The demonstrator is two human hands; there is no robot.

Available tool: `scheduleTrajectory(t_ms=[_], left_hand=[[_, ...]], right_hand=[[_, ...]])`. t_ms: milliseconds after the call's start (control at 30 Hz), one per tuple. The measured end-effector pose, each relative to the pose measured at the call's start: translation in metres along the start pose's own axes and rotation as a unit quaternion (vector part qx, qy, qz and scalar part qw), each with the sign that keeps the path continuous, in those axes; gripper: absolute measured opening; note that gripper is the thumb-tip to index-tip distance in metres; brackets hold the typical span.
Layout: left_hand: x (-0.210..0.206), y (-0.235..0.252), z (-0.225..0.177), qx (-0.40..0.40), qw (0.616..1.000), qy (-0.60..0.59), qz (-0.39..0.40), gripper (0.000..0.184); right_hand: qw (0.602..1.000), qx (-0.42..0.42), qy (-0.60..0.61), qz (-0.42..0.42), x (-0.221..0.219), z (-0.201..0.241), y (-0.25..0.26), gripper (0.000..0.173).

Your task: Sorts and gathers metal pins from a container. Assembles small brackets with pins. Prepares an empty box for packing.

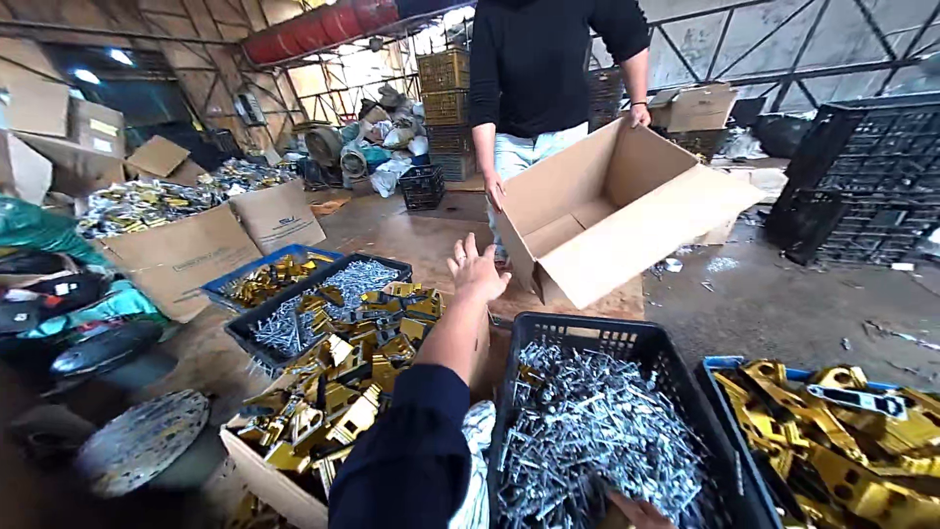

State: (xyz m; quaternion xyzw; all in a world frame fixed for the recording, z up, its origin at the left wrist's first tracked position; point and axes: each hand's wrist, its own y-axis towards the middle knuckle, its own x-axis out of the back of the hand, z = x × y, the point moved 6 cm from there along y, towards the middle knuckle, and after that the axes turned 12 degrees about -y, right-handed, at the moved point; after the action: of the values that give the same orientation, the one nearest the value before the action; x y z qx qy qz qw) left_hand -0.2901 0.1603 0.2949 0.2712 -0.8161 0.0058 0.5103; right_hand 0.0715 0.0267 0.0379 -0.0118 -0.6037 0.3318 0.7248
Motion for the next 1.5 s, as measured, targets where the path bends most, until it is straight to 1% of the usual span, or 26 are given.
scheduleTrajectory(t_ms=[133, 233, 300, 333, 400, 500, 567, 600, 667, 700, 767, 867, 900, 967, 1033, 1067, 1100, 1133, 1200, 1233, 1267, 1333, 1367, 1433, 1500], left_hand=[[-0.001, -0.003, -0.025, -0.046, 0.999, 0.027, 0.001, 0.07], [-0.017, -0.004, -0.053, -0.086, 0.994, 0.06, 0.035, 0.061], [-0.033, -0.005, -0.071, -0.11, 0.99, 0.07, 0.058, 0.053], [-0.044, -0.006, -0.08, -0.119, 0.987, 0.077, 0.071, 0.052], [-0.064, -0.008, -0.096, -0.123, 0.984, 0.09, 0.096, 0.059], [-0.094, -0.011, -0.108, -0.106, 0.983, 0.083, 0.126, 0.081], [-0.11, -0.01, -0.11, -0.089, 0.986, 0.069, 0.119, 0.093], [-0.115, -0.008, -0.11, -0.091, 0.99, 0.048, 0.097, 0.096], [-0.119, 0.0, -0.114, -0.116, 0.993, 0.011, 0.037, 0.097], [-0.118, 0.006, -0.119, -0.126, 0.992, 0.01, 0.026, 0.099], [-0.116, 0.017, -0.132, -0.147, 0.987, 0.043, 0.04, 0.102], [-0.119, 0.027, -0.15, -0.204, 0.973, 0.095, 0.048, 0.108], [-0.121, 0.028, -0.156, -0.226, 0.968, 0.1, 0.045, 0.106], [-0.125, 0.031, -0.167, -0.251, 0.961, 0.098, 0.055, 0.094], [-0.128, 0.037, -0.179, -0.253, 0.957, 0.126, 0.065, 0.088], [-0.129, 0.04, -0.182, -0.244, 0.954, 0.154, 0.075, 0.086], [-0.131, 0.042, -0.183, -0.233, 0.951, 0.184, 0.083, 0.081], [-0.133, 0.047, -0.183, -0.232, 0.948, 0.203, 0.08, 0.069], [-0.137, 0.053, -0.174, -0.261, 0.942, 0.203, 0.058, 0.042], [-0.14, 0.052, -0.166, -0.282, 0.943, 0.172, 0.048, 0.032], [-0.142, 0.049, -0.157, -0.29, 0.945, 0.147, 0.043, 0.028], [-0.133, 0.042, -0.154, -0.314, 0.944, 0.099, 0.018, 0.025], [-0.12, 0.037, -0.159, -0.344, 0.936, 0.07, -0.003, 0.025], [-0.087, 0.026, -0.175, -0.419, 0.906, 0.024, -0.052, 0.027], [-0.045, 0.008, -0.198, -0.48, 0.872, 0.006, -0.092, 0.033]], right_hand=[[0.999, -0.023, -0.001, 0.024, 0.008, -0.002, -0.011, 0.079], [0.999, -0.043, 0.008, 0.031, 0.014, -0.004, -0.015, 0.078], [0.998, -0.05, 0.007, 0.032, 0.017, -0.006, -0.015, 0.078], [0.998, -0.051, 0.009, 0.033, 0.018, -0.007, -0.015, 0.077], [0.998, -0.051, 0.009, 0.028, 0.022, -0.008, -0.016, 0.076], [0.998, -0.049, 0.017, 0.024, 0.026, -0.008, -0.018, 0.075], [0.998, -0.046, 0.021, 0.03, 0.031, -0.008, -0.022, 0.075], [0.998, -0.044, 0.025, 0.03, 0.033, -0.008, -0.023, 0.075], [0.998, -0.042, 0.031, 0.025, 0.036, -0.009, -0.025, 0.074], [0.998, -0.041, 0.031, 0.025, 0.036, -0.009, -0.026, 0.074], [0.998, -0.037, 0.033, 0.027, 0.038, -0.009, -0.025, 0.073], [0.998, -0.028, 0.04, 0.029, 0.04, -0.007, -0.022, 0.072], [0.998, -0.024, 0.042, 0.032, 0.04, -0.007, -0.021, 0.072], [0.998, -0.021, 0.045, 0.032, 0.04, -0.009, -0.018, 0.071], [0.998, -0.024, 0.051, 0.033, 0.038, -0.012, -0.018, 0.072], [0.998, -0.028, 0.051, 0.038, 0.037, -0.014, -0.019, 0.072], [0.997, -0.031, 0.053, 0.042, 0.036, -0.015, -0.02, 0.072], [0.997, -0.032, 0.056, 0.043, 0.037, -0.016, -0.021, 0.072], [0.997, -0.025, 0.067, 0.039, 0.038, -0.016, -0.022, 0.071], [0.997, -0.02, 0.071, 0.036, 0.038, -0.017, -0.022, 0.07], [0.996, -0.018, 0.076, 0.034, 0.036, -0.018, -0.021, 0.07], [0.996, -0.02, 0.082, 0.034, 0.033, -0.022, -0.018, 0.07], [0.996, -0.024, 0.078, 0.034, 0.032, -0.023, -0.017, 0.071], [0.996, -0.03, 0.071, 0.043, 0.029, -0.023, -0.017, 0.072], [0.996, -0.022, 0.077, 0.041, 0.032, -0.025, -0.02, 0.071]])
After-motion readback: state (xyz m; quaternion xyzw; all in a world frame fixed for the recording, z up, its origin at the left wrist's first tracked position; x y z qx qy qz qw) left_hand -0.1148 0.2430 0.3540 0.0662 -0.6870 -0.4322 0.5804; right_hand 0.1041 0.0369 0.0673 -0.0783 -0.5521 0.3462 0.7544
